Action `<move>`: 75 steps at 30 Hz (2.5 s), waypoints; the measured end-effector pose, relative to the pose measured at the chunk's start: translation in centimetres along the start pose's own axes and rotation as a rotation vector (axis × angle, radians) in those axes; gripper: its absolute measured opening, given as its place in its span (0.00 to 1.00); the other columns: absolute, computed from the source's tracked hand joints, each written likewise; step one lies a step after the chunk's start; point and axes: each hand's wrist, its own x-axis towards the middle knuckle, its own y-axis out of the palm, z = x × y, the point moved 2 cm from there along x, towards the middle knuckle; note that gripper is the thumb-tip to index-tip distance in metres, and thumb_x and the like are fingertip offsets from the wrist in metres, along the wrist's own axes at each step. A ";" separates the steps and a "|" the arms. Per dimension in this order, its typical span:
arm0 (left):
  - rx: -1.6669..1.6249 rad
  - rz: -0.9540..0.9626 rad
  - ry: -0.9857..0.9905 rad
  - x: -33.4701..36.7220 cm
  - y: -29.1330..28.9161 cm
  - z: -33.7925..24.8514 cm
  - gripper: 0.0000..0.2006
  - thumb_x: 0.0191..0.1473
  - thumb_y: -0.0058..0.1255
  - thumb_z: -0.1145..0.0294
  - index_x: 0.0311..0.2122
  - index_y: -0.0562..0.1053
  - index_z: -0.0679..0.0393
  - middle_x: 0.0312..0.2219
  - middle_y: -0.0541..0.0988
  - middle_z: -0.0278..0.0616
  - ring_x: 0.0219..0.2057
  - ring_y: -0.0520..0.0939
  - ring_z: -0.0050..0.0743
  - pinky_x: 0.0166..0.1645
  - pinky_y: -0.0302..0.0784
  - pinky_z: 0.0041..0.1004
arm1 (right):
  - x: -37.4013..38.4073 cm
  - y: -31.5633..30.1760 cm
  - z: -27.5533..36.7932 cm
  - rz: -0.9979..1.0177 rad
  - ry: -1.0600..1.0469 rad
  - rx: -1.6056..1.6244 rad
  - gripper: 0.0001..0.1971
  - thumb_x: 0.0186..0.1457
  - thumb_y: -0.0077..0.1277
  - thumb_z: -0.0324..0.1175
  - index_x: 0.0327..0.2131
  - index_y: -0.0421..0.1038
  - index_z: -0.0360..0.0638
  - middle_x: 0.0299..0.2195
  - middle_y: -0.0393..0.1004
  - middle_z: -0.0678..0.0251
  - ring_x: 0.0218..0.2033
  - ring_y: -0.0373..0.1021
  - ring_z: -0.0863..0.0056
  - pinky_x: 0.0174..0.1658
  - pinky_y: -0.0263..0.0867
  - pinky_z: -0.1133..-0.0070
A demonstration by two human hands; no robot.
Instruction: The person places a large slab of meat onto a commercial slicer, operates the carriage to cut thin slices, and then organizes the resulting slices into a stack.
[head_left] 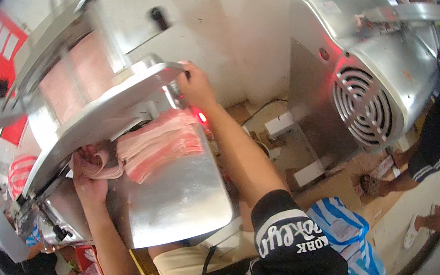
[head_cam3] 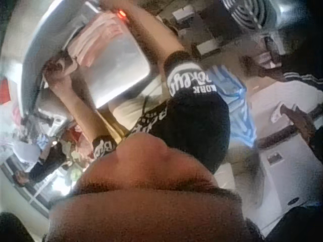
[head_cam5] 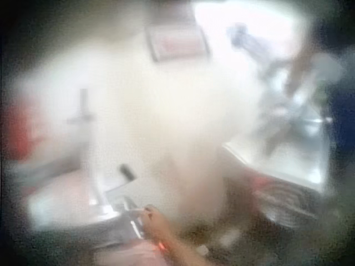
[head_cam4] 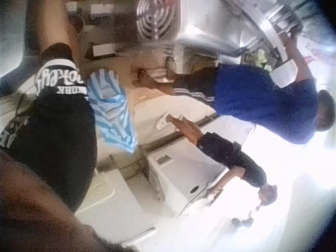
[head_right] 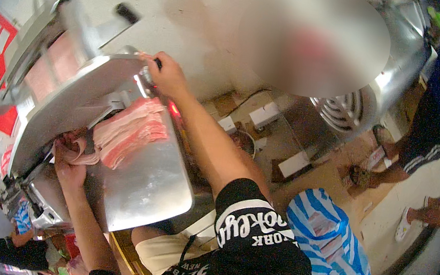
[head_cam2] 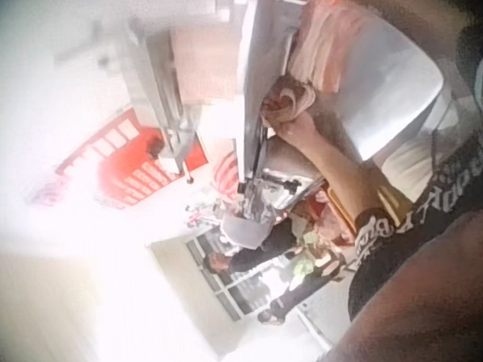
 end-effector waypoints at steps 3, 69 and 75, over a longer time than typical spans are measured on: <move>-0.121 -0.007 -0.061 0.3 -1.9 -0.4 0.15 0.67 0.40 0.65 0.51 0.71 0.62 0.50 0.75 0.48 0.51 0.76 0.42 0.60 0.71 0.38 | -0.3 0.2 -0.7 -0.025 -0.007 -0.004 0.16 0.56 0.51 0.43 0.37 0.74 0.38 0.34 0.76 0.50 0.37 0.73 0.52 0.41 0.69 0.65; 0.029 -0.332 -0.094 0.4 -2.7 2.5 0.08 0.63 0.49 0.68 0.44 0.74 0.56 0.34 0.79 0.34 0.25 0.71 0.17 0.29 0.70 0.21 | -12.8 11.3 23.3 1.074 -0.715 -0.827 0.16 0.53 0.53 0.36 0.43 0.71 0.37 0.28 0.77 0.57 0.32 0.75 0.58 0.44 0.67 0.65; -0.184 -0.237 -0.065 1.0 -2.1 3.1 0.09 0.65 0.47 0.64 0.45 0.74 0.55 0.37 0.79 0.36 0.36 0.78 0.27 0.43 0.75 0.29 | -11.2 12.0 22.4 0.882 -0.402 -0.430 0.28 0.57 0.49 0.30 0.58 0.54 0.29 0.45 0.70 0.37 0.47 0.69 0.43 0.54 0.64 0.58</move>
